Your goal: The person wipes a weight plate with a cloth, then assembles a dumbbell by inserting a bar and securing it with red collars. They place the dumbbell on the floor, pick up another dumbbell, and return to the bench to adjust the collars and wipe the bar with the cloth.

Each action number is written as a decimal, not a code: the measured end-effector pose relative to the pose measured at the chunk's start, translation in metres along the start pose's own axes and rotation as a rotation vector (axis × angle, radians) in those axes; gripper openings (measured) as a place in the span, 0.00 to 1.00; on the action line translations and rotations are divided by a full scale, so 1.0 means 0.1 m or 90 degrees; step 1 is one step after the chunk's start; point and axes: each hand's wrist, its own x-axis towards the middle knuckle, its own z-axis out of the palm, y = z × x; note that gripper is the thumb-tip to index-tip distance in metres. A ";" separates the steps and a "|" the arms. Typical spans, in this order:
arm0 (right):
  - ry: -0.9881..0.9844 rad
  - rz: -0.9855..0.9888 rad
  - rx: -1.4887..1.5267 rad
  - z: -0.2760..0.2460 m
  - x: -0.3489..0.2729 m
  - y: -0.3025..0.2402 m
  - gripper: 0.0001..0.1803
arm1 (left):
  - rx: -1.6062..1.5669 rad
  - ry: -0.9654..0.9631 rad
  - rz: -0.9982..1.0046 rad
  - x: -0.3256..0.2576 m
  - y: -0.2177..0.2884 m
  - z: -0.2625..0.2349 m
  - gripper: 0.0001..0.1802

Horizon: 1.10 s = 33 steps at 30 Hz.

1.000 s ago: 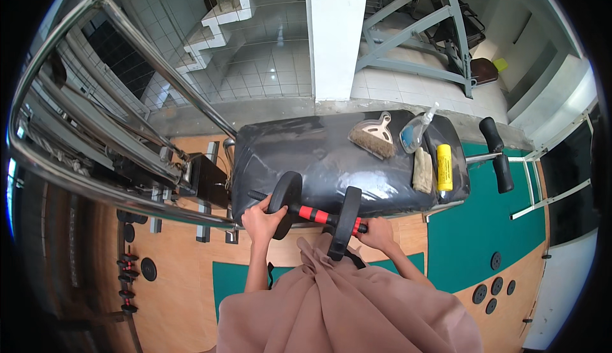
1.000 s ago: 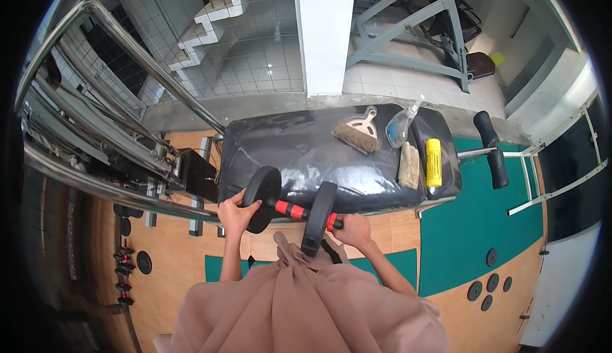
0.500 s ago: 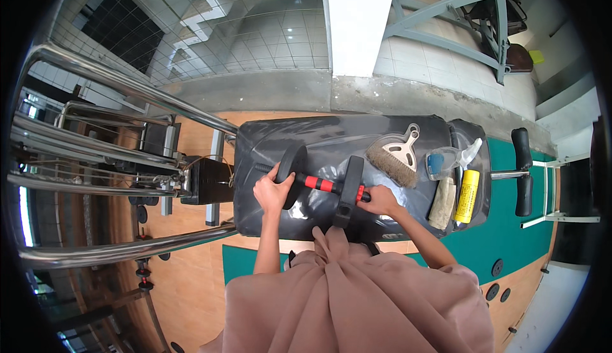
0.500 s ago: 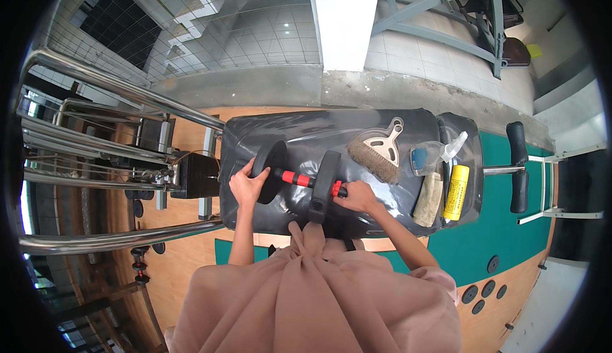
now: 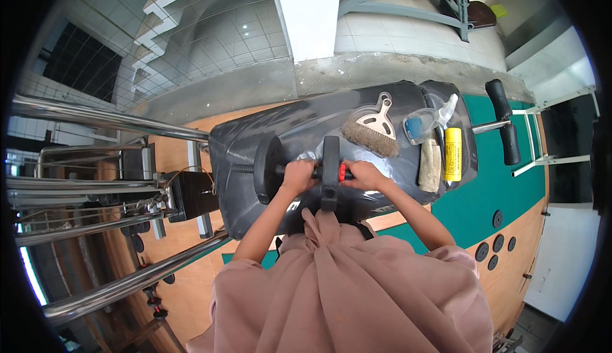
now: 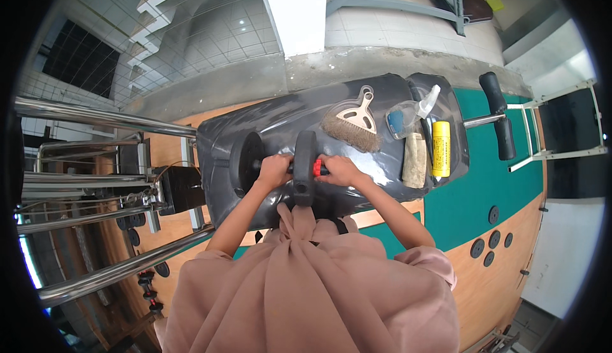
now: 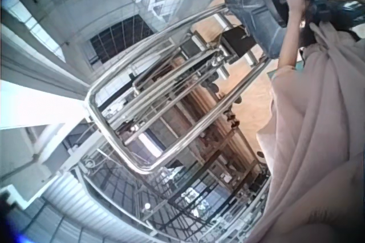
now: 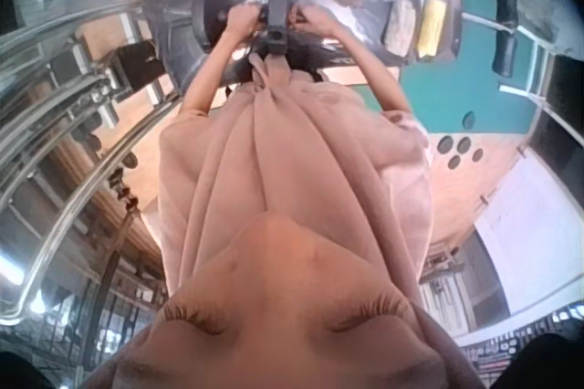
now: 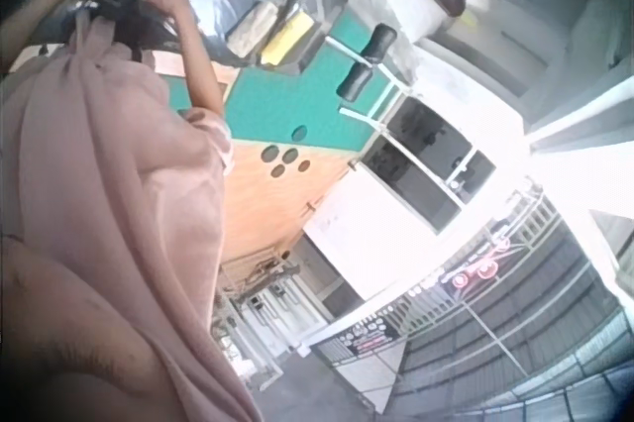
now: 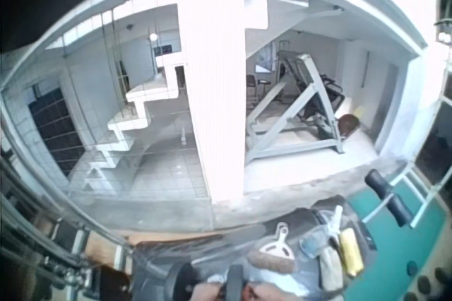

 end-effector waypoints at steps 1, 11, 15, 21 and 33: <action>0.012 0.008 -0.005 0.02 -0.01 -0.03 0.28 | 0.034 -0.044 -0.035 0.05 0.01 0.01 0.19; 0.083 -0.006 -0.060 0.32 -0.11 0.00 0.26 | 0.078 0.057 0.009 -0.01 -0.04 0.26 0.13; 0.087 -0.016 -0.066 0.35 -0.10 0.01 0.25 | 0.083 0.046 0.005 -0.01 -0.04 0.27 0.14; 0.104 -0.040 -0.072 0.36 -0.13 -0.02 0.24 | 0.083 0.029 -0.003 -0.02 -0.05 0.30 0.16; 0.112 -0.074 -0.141 0.46 -0.06 0.09 0.23 | 0.086 -0.047 -0.031 0.03 -0.03 0.25 0.17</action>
